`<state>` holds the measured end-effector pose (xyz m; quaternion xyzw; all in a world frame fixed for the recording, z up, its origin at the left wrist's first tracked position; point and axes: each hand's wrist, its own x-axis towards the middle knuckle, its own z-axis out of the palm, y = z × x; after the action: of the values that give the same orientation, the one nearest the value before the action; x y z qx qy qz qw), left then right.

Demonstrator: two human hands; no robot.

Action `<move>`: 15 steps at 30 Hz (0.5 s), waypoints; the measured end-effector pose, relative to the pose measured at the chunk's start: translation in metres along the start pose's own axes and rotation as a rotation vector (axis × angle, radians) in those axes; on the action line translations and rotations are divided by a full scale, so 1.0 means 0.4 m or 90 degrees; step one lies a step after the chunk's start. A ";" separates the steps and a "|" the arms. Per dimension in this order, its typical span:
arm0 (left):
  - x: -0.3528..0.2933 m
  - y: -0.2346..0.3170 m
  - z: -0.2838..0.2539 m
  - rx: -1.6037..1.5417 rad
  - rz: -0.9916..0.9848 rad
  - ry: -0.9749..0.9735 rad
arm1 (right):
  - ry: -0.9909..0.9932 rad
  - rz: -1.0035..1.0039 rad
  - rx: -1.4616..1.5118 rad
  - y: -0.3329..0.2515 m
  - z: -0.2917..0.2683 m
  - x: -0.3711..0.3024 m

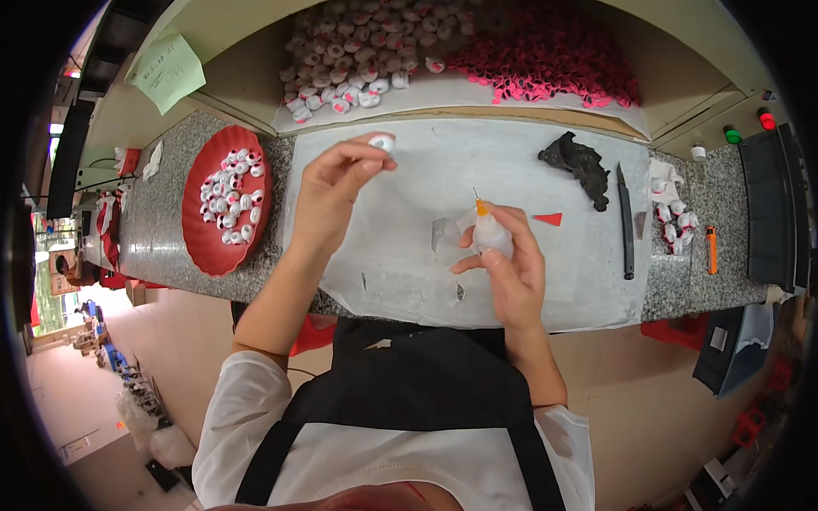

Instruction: Apply glue to toy head parts and attach small pink bows to them.

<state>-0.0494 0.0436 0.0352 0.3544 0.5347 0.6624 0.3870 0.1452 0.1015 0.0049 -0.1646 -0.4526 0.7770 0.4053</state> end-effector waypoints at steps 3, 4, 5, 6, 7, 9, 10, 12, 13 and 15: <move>-0.085 -0.027 0.018 -0.133 -0.049 0.026 | 0.038 -0.011 -0.135 -0.033 0.010 0.005; -0.100 -0.031 0.028 -0.196 -0.070 0.042 | 0.039 -0.003 -0.138 -0.041 0.006 0.006; -0.109 -0.039 0.033 -0.201 -0.076 0.045 | 0.031 -0.048 -0.099 -0.048 0.000 0.007; -0.117 -0.053 0.038 -0.217 -0.060 0.042 | 0.025 -0.095 -0.063 -0.052 -0.001 0.006; -0.123 -0.067 0.042 -0.233 -0.044 0.039 | 0.029 -0.091 -0.069 -0.055 0.004 0.005; -0.133 -0.096 0.039 -0.256 -0.011 0.045 | 0.078 -0.107 0.018 -0.056 0.015 0.002; -0.140 -0.104 0.034 -0.237 0.011 0.032 | 0.113 -0.111 0.021 -0.053 0.029 -0.001; -0.148 -0.102 0.033 -0.221 0.030 0.020 | 0.129 -0.142 -0.028 -0.043 0.046 -0.009; -0.148 -0.086 0.039 -0.240 0.005 0.019 | 0.140 -0.176 -0.071 -0.039 0.051 -0.013; -0.151 -0.079 0.044 -0.260 -0.021 0.020 | 0.129 -0.271 -0.203 -0.027 0.052 -0.022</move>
<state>-0.0026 0.0014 0.0038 0.2491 0.4011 0.7561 0.4531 0.1429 0.0855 0.0240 -0.2045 -0.5504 0.5729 0.5718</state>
